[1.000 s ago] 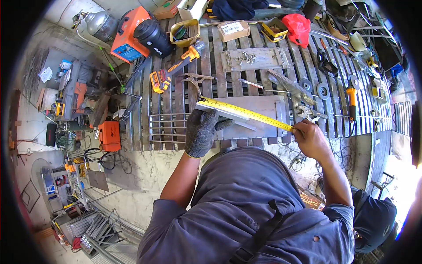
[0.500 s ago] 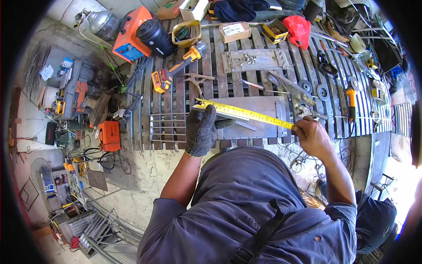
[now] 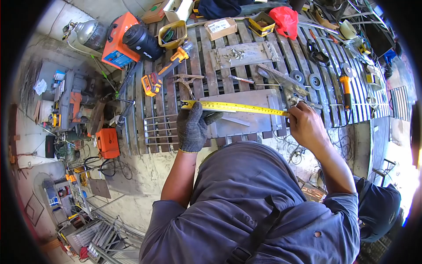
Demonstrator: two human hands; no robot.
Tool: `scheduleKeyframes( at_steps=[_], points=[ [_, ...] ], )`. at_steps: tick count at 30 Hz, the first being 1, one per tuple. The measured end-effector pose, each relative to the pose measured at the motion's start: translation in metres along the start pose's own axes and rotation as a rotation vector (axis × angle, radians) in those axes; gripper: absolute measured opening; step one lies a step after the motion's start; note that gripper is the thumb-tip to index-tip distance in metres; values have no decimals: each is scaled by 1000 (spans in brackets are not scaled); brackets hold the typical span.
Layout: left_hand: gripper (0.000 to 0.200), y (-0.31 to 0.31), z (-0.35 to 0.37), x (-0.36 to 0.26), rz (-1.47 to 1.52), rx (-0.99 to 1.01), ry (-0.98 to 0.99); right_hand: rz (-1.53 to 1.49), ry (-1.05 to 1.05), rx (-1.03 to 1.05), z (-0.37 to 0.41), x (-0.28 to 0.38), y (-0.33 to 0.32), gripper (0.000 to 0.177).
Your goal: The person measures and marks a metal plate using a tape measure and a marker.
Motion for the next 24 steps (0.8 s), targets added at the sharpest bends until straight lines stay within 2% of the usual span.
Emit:
scheduleKeyframes(
  at_steps=[8, 24],
  points=[
    [21, -9, -4, 9, 54, 28, -5, 91, -41, -113, 3, 5, -4, 6],
    [18, -3, -5, 11, 51, 38, 39, 94, -26, -118, 1, 0, 0, 6]
  ],
)
Point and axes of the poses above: each hand's wrist, its own z-axis away from the middle knuckle, its own y-axis out of the palm, x = y × z, the point moved 1 cm from there along -z, towards the middle knuckle, and after that the axes turned 9 degrees about z, right-handed, at the moved point
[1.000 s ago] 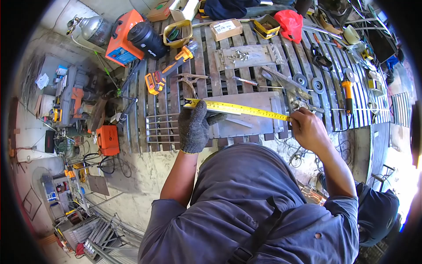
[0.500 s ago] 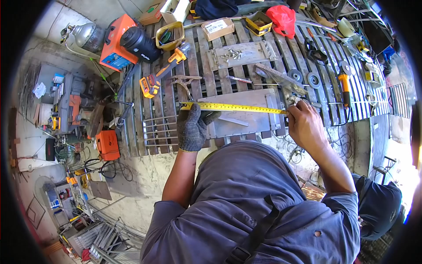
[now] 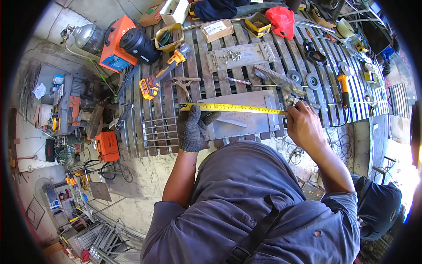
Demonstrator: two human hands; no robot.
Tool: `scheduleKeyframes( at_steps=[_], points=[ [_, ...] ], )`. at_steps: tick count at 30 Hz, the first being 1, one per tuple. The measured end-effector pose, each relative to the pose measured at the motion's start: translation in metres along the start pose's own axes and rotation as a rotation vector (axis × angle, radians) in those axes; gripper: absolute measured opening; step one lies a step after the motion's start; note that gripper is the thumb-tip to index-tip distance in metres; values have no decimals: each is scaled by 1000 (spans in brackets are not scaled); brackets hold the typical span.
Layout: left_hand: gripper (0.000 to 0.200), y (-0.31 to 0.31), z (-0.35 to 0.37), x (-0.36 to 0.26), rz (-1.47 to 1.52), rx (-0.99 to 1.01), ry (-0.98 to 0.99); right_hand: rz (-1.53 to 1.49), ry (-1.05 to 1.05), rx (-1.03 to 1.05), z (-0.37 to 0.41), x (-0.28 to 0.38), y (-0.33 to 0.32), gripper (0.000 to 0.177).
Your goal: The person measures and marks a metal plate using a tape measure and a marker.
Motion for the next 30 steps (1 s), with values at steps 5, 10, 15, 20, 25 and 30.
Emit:
scheduleKeyframes(
  at_steps=[5, 10, 15, 20, 25, 30],
  points=[
    [20, -6, -3, 5, -23, -42, -10, -9, 5, 42, -5, -6, 17, 10],
    [25, -73, -29, 51, -32, -158, -101, -66, 43, 159, -17, -17, 80, 17],
    [33, -116, -41, 99, 53, -216, -208, -39, -21, 101, -20, -38, 175, 19],
    [38, -124, -41, 127, 41, -283, -202, 13, -47, 56, -16, -51, 214, 23],
    [34, -139, -47, 143, 107, -315, -254, 3, -124, 31, -23, -43, 210, 38],
    [34, -128, -51, 143, 28, -264, -149, -80, -192, -75, -75, -22, 199, 37]
  ],
)
Point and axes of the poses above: each hand's wrist, its own z-axis away from the middle knuckle, its own y-axis out of the palm, x = y × z, the point moved 1 cm from there along -z, towards the middle knuckle, and after that the axes turned 9 degrees about z, right-handed, at the moved point
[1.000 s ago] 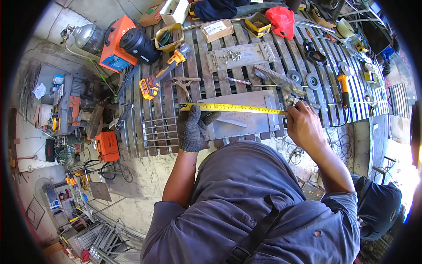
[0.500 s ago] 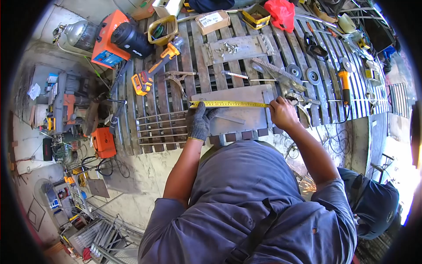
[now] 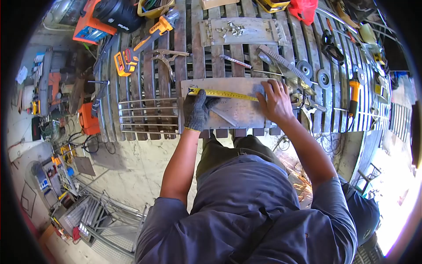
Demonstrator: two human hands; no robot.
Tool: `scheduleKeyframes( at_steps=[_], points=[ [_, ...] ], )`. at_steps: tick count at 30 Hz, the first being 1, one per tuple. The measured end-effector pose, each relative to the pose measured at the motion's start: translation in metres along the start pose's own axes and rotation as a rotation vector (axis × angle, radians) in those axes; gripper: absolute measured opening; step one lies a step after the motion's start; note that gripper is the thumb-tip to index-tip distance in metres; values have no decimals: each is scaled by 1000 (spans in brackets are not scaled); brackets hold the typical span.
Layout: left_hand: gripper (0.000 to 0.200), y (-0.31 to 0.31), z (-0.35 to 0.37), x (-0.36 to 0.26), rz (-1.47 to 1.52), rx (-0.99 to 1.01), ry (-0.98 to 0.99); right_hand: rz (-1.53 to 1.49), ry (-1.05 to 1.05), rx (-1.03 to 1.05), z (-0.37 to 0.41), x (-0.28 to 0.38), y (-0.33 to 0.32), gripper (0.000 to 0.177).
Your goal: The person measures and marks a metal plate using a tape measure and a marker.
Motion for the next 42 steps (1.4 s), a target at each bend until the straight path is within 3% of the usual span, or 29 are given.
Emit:
scheduleKeyframes(
  at_steps=[10, 13, 17, 20, 22, 25, 26, 33, 34, 37, 38, 41, 42],
  points=[
    [36, 15, 10, -1, 39, -20, 86, -16, -49, 173, -136, 23, 100, 17],
    [27, 33, 18, -1, 35, -79, 117, -48, -72, 95, -128, 27, 91, 18],
    [28, 41, 19, -2, 3, -93, 109, -224, -60, -60, -65, 52, 25, 23],
    [29, 38, 15, -2, -47, -99, 117, -229, -94, 315, 11, 74, 20, 23],
    [30, 30, 11, -2, -130, -96, 103, -216, -182, 340, 43, 89, 21, 35],
    [35, 29, 8, -3, -144, -133, 112, -170, -234, 378, 55, 88, 51, 19],
    [35, 27, 8, -3, -154, -134, 116, -89, -286, 305, 53, 90, 53, 17],
    [38, 6, 10, -8, -83, -110, 50, 181, -272, 250, 41, 70, 49, 14],
    [39, -4, 8, -6, -40, -135, 10, 176, -285, 285, 43, 66, 48, 21],
    [44, -19, 9, -2, -33, -172, -2, 150, -280, 56, 42, 55, 12, 31],
    [44, -8, 17, -8, -72, -176, 21, 173, -175, 119, 43, 52, 4, 53],
    [45, -5, 22, -11, -103, -153, 71, 137, -6, 192, 36, 30, -15, 74],
    [46, -6, 22, -11, -101, -137, 83, 38, 39, 375, 35, 23, -14, 85]
  ],
)
Point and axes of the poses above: each hand's wrist, its own z-axis away from the middle knuckle, its own y-axis out of the palm, x = y × z, the point moved 1 cm from there along -z, towards the middle knuckle, and after that the axes turned 9 degrees about z, right-handed, at the moved point
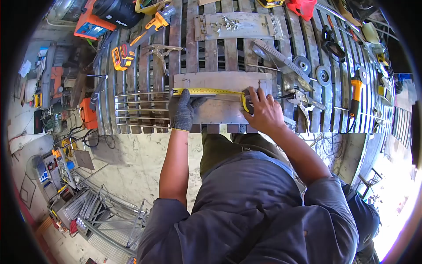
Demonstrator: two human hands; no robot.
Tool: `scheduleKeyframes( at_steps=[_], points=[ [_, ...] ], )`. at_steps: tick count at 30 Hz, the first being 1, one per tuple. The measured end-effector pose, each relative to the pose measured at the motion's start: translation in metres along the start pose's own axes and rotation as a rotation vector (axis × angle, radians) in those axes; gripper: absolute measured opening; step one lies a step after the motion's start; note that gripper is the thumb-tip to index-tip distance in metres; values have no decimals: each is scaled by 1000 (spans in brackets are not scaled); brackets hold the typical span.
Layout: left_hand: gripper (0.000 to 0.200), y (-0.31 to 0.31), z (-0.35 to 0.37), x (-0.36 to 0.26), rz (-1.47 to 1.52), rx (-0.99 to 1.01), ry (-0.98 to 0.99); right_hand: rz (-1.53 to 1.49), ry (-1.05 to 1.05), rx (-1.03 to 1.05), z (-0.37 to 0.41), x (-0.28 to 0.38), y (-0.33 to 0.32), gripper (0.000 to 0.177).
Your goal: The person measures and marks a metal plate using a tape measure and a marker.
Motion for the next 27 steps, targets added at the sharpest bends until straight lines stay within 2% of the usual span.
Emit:
scheduleKeyframes(
  at_steps=[3, 7, 10, 15, 16, 19, 23, 26, 27],
  points=[
    [44, 8, 10, -2, 19, 68, -24, 35, -119, 79, 2, -27, -4, 79],
    [44, -13, 4, -2, 92, 43, -41, 106, -123, 43, 11, -60, -29, 71],
    [46, -39, -7, 0, 150, 39, -72, 84, -166, -31, 8, -94, -10, 66],
    [48, -38, -2, -3, 81, 105, 26, -19, -179, -19, 4, -98, 2, 66],
    [47, -36, -1, -3, 101, 114, 38, -35, -198, -90, 5, -98, 5, 63],
    [46, -37, -5, 0, 138, 141, 77, -53, -191, -94, 6, -97, 6, 61],
    [46, -45, -10, 8, 208, 126, 70, -52, -185, -142, 1, -94, 13, 48],
    [46, -42, -5, 9, 213, 110, 89, 22, -119, 0, -6, -86, -1, 44],
    [47, -38, -2, 8, 195, 109, 105, 33, -110, -17, -8, -78, -7, 44]
  ],
)
Point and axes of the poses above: each hand's wrist, its own z-axis away from the middle knuckle, its own y-axis out of the palm, x = y × z, the point moved 1 cm from there along -z, towards the middle knuckle, and after that the axes turned 9 degrees about z, right-handed, at the moved point
